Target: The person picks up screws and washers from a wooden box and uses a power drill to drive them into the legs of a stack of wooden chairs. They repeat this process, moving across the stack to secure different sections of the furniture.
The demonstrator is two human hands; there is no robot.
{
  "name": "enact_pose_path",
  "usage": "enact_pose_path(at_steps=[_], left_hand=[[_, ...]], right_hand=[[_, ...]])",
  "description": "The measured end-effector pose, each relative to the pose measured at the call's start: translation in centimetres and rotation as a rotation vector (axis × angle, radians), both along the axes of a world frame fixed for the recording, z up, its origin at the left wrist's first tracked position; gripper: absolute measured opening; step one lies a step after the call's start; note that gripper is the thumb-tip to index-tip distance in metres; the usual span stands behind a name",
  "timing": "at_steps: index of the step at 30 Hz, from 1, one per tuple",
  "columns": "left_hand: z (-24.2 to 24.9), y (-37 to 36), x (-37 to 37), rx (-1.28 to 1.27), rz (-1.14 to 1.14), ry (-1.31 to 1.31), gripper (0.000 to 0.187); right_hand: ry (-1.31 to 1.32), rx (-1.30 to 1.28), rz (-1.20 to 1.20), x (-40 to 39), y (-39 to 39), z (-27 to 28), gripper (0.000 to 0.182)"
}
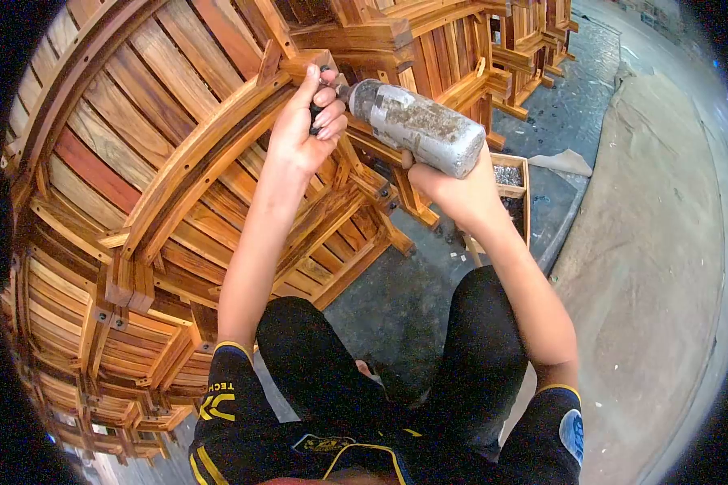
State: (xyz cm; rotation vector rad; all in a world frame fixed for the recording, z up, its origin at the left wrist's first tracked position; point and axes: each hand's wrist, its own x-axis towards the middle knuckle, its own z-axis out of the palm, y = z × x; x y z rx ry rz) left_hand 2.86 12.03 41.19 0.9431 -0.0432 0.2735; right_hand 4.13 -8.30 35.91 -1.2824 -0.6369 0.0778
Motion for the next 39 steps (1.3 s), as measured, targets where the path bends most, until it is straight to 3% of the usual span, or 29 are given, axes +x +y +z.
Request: enact_pose_path(at_steps=[6,8,22,25,27,31,32,34,39], left_hand=[[0.3,-0.1,0.4,-0.068,-0.102,-0.040,0.023],[0.5,0.3,0.5,-0.071,-0.199,-0.060,0.022],[0.3,-0.1,-0.2,-0.087,-0.310,-0.081,0.024],[-1.5,-1.1,-1.2,-0.035,-0.116,0.128,0.033],[-5.8,-0.8,-0.5,-0.018,-0.088,0.323,0.032],[-13.7,-0.5,0.2,0.126,-0.109,0.721,0.028],[-15.1,0.1,0.2,0.142,-0.234,0.745,0.029],[-15.6,0.4,-0.3,0.087,-0.338,0.860,0.024],[-15.3,0.9,0.0,-0.150,-0.389,0.814,0.017]], right_hand=[[0.010,0.006,-0.022,0.2,-0.1,-0.4,0.031],[0.083,0.072,0.067,0.4,-0.2,-0.7,0.030],[-0.118,0.038,-0.033,0.4,0.5,-1.5,0.026],[-0.180,0.036,-0.080,0.6,0.5,-1.8,0.024],[-0.164,0.026,-0.134,0.6,0.3,-2.0,0.021],[-0.132,0.023,-0.108,0.1,-0.4,-1.4,0.020],[-0.128,0.014,-0.117,0.0,-0.6,-1.2,0.019],[-0.121,0.007,-0.127,0.1,-0.7,-1.3,0.018],[-0.101,0.044,-0.100,0.6,-0.7,-1.6,0.019]])
